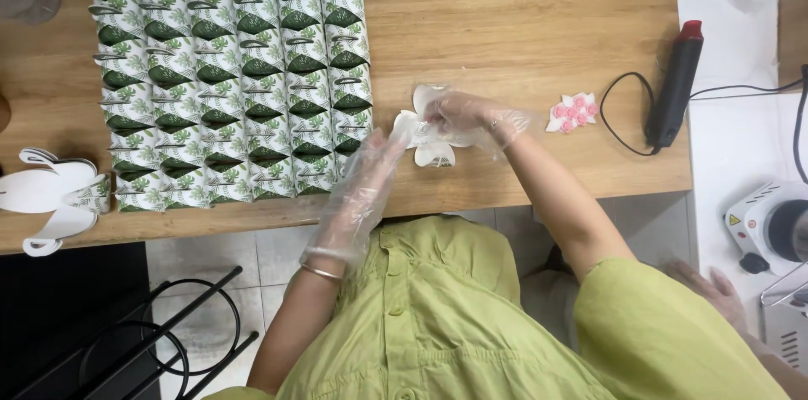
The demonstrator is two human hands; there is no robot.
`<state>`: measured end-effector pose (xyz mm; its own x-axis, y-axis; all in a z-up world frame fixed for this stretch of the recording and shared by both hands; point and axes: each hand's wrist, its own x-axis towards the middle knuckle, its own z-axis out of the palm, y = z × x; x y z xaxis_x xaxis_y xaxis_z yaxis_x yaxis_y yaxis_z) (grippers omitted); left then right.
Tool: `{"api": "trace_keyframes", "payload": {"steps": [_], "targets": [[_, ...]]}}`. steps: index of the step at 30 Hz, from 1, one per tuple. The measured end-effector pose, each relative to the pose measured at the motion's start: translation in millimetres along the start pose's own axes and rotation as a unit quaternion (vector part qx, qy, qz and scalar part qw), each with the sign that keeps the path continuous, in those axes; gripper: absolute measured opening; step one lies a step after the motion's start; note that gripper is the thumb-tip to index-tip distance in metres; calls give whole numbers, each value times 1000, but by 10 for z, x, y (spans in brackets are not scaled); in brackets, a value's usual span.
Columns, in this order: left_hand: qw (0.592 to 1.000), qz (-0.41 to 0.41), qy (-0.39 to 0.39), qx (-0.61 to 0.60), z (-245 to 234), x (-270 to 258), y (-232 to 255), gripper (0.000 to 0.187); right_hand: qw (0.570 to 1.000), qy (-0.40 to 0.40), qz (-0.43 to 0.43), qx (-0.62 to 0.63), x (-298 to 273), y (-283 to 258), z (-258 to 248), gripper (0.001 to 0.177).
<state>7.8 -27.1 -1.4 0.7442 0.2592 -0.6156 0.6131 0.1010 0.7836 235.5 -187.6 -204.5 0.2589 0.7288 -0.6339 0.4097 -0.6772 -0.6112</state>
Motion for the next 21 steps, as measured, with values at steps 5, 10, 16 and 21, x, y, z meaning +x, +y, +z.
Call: {"api": "trace_keyframes", "payload": {"steps": [5, 10, 16, 21], "targets": [[992, -61, -8, 111, 178, 276, 83, 80, 996, 43, -78, 13, -77, -34, 63, 39], [990, 53, 52, 122, 435, 985, -742, 61, 987, 142, -2, 68, -411, -375, 46, 26], [955, 100, 115, 253, 658, 1209, -755, 76, 951, 309, -24, -18, -695, -649, 6, 31], [954, 160, 41, 250, 583, 1436, -872, 96, 942, 332, 27, 32, -716, -658, 101, 24]]}}
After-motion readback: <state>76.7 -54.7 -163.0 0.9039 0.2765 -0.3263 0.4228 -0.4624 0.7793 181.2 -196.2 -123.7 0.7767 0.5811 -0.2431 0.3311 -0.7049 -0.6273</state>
